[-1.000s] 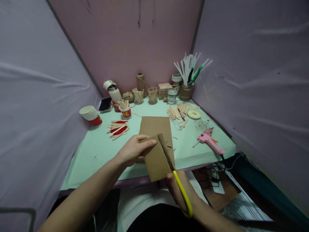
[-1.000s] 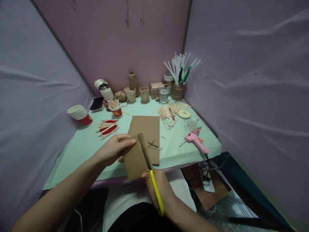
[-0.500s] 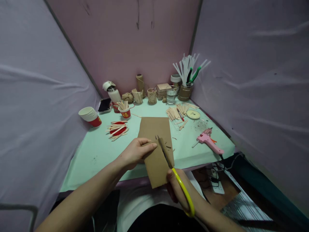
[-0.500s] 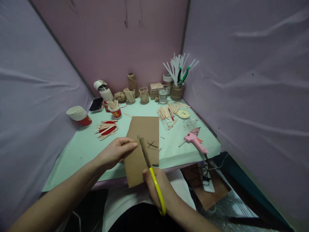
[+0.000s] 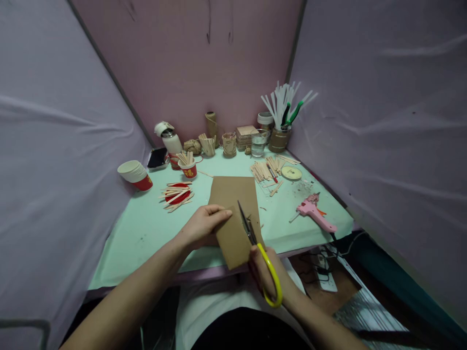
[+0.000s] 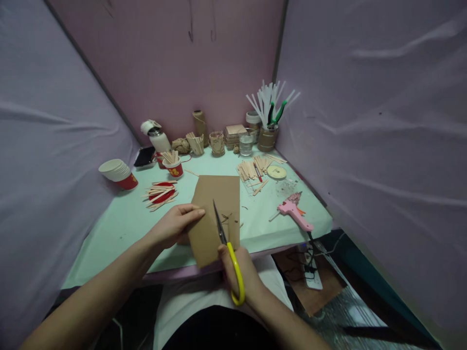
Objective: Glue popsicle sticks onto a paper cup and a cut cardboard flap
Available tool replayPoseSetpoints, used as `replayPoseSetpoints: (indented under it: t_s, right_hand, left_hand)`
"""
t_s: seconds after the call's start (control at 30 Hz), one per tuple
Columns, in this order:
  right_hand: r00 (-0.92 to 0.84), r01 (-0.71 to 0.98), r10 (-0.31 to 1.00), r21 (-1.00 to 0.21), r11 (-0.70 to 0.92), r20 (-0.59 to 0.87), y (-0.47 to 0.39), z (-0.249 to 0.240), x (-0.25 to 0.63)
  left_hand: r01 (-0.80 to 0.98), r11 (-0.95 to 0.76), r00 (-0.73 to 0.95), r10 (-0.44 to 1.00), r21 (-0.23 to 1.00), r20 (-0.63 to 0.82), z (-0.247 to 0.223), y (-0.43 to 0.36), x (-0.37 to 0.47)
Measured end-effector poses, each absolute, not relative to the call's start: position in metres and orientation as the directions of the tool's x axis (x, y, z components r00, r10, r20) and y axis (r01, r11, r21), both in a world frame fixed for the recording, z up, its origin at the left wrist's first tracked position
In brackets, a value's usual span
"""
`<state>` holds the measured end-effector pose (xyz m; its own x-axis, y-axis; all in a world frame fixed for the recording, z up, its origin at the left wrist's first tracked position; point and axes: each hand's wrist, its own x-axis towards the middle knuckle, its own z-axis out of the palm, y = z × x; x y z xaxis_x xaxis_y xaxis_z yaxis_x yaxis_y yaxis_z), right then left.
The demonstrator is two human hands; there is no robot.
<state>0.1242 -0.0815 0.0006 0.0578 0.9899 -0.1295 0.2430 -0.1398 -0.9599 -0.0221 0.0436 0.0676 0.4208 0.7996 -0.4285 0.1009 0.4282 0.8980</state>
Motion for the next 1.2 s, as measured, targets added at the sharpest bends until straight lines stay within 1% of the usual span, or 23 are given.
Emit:
replayPoseSetpoints:
  t_s: [0.1, 0.2, 0.27, 0.33, 0.4, 0.47, 0.57, 0.67, 0.77, 0.83, 0.9, 0.97, 1.03, 1.07, 1.13, 1.2]
  right_hand:
    - [0.101, 0.136, 0.969, -0.962, -0.237, -0.224, -0.073, 0.002, 0.133]
    - [0.092, 0.039, 0.949, -0.952, -0.305, -0.300, -0.070, 0.008, 0.139]
    - [0.053, 0.014, 0.937, -0.938, -0.345, -0.344, -0.072, 0.013, 0.141]
    - [0.035, 0.043, 0.936, -0.935, -0.353, -0.351, -0.075, 0.018, 0.142]
    - [0.070, 0.117, 0.949, -0.942, -0.315, -0.309, -0.077, 0.024, 0.147]
    - [0.165, 0.200, 0.956, -0.941, -0.272, -0.241, -0.075, 0.031, 0.154]
    - [0.342, 0.289, 0.934, -0.934, -0.210, -0.104, -0.063, 0.038, 0.170]
    - [0.421, 0.341, 0.907, -0.932, -0.121, 0.036, -0.044, 0.039, 0.189]
    - [0.378, 0.470, 0.909, -0.882, -0.025, 0.176, -0.021, 0.037, 0.203]
    - [0.334, 0.564, 0.921, -0.825, -0.025, 0.201, -0.007, 0.039, 0.210]
    - [0.275, 0.659, 0.950, -0.749, -0.073, 0.149, 0.006, 0.043, 0.213]
    - [0.217, 0.753, 0.973, -0.647, -0.119, 0.074, 0.017, 0.049, 0.212]
    - [0.173, 0.821, 0.985, -0.556, -0.129, 0.027, 0.023, 0.053, 0.207]
    - [0.152, 0.839, 0.988, -0.530, -0.119, 0.019, 0.025, 0.053, 0.203]
    - [0.083, 0.846, 0.996, -0.530, -0.062, 0.016, 0.026, 0.052, 0.193]
    - [-0.001, 0.805, 1.000, -0.594, 0.011, 0.017, 0.027, 0.048, 0.181]
  left_hand:
    - [-0.012, 0.367, 0.363, 0.868, 0.930, -0.338, 0.053, 0.058, -0.023]
    - [-0.134, 0.385, 0.344, 0.882, 0.913, -0.322, 0.038, 0.070, -0.025]
    - [-0.198, 0.400, 0.344, 0.883, 0.895, -0.319, 0.030, 0.073, -0.025]
    - [-0.241, 0.402, 0.335, 0.889, 0.884, -0.312, 0.026, 0.073, -0.026]
    - [-0.271, 0.392, 0.323, 0.897, 0.879, -0.301, 0.024, 0.072, -0.026]
    - [-0.292, 0.379, 0.311, 0.906, 0.878, -0.287, 0.025, 0.070, -0.027]
    - [-0.322, 0.343, 0.281, 0.925, 0.883, -0.256, 0.027, 0.069, -0.028]
    - [-0.370, 0.253, 0.185, 0.963, 0.894, -0.196, 0.029, 0.070, -0.027]
    - [-0.430, 0.099, 0.018, 0.995, 0.898, -0.101, 0.030, 0.072, -0.026]
    - [-0.449, 0.015, -0.079, 0.995, 0.893, -0.056, 0.029, 0.072, -0.025]
    - [-0.434, -0.026, -0.139, 0.990, 0.900, -0.039, 0.028, 0.071, -0.026]
    - [-0.413, -0.038, -0.171, 0.985, 0.910, -0.037, 0.026, 0.070, -0.028]
    - [-0.429, -0.042, -0.188, 0.981, 0.902, -0.044, 0.022, 0.069, -0.031]
    - [-0.452, -0.040, -0.188, 0.981, 0.891, -0.051, 0.020, 0.069, -0.033]
    - [-0.505, -0.027, -0.175, 0.982, 0.863, -0.072, 0.014, 0.070, -0.035]
    - [-0.543, -0.003, -0.159, 0.982, 0.840, -0.099, 0.008, 0.072, -0.036]
